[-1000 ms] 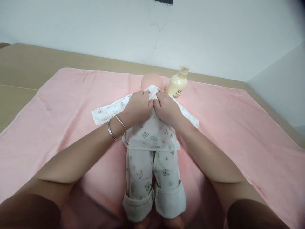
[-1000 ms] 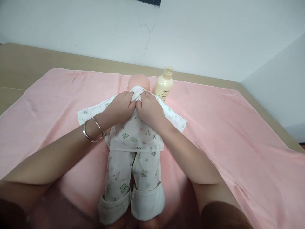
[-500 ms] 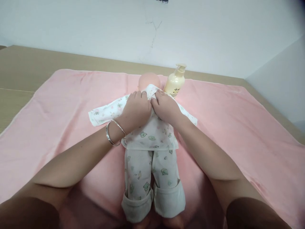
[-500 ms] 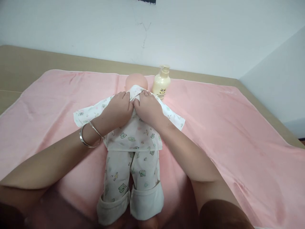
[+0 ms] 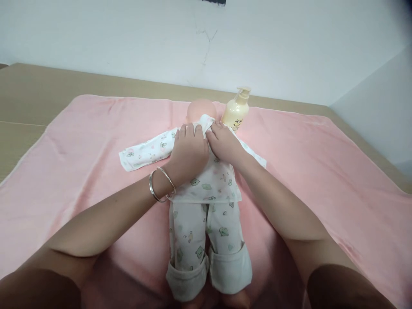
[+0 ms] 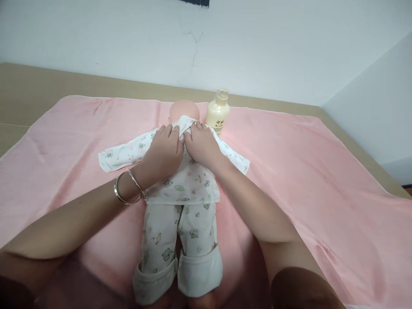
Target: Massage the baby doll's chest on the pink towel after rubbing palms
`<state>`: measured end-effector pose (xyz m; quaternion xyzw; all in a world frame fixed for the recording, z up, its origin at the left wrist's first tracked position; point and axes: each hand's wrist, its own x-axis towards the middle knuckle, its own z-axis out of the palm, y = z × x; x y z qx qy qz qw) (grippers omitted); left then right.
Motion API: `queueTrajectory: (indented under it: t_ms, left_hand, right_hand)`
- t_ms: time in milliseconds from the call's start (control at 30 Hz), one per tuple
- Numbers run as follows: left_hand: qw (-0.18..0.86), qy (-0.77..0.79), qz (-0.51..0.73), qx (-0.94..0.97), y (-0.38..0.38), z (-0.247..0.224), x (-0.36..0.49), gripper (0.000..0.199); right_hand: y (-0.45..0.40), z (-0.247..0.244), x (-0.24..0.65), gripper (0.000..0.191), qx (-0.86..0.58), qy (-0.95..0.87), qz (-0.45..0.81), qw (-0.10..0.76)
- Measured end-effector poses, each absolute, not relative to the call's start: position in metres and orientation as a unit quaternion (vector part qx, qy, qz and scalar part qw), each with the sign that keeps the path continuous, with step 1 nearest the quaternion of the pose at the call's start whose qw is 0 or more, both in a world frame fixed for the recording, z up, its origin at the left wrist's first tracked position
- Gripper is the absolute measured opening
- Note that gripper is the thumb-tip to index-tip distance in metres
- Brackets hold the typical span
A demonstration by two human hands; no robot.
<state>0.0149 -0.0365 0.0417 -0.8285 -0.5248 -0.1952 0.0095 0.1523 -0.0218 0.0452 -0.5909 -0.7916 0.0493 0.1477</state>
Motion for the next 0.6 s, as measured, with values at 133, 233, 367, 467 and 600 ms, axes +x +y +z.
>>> queueTrajectory:
  t_ms: [133, 233, 367, 467, 600]
  left_hand:
    - [-0.076, -0.54, -0.18, -0.819, -0.011, 0.043, 0.005, 0.035]
    - [-0.125, -0.588, -0.175, -0.78, 0.005, 0.044, -0.001, 0.035]
    - [-0.005, -0.524, -0.142, -0.84, -0.014, 0.046, 0.002, 0.04]
    - [0.071, -0.449, -0.123, -0.882, -0.036, 0.051, 0.004, 0.04]
    - [0.002, -0.448, -0.131, -0.884, -0.028, 0.057, 0.0, 0.034]
  right_hand:
    - [-0.041, 0.047, 0.141, 0.054, -0.626, -0.765, 0.045, 0.142]
    - [-0.058, 0.05, 0.133, 0.058, -0.589, -0.795, 0.059, 0.133]
    - [-0.045, 0.048, 0.138, 0.051, -0.599, -0.774, 0.083, 0.185]
    - [-0.027, 0.042, 0.145, 0.041, -0.632, -0.739, 0.08, 0.218]
    - [-0.034, 0.038, 0.137, 0.044, -0.634, -0.738, 0.055, 0.226]
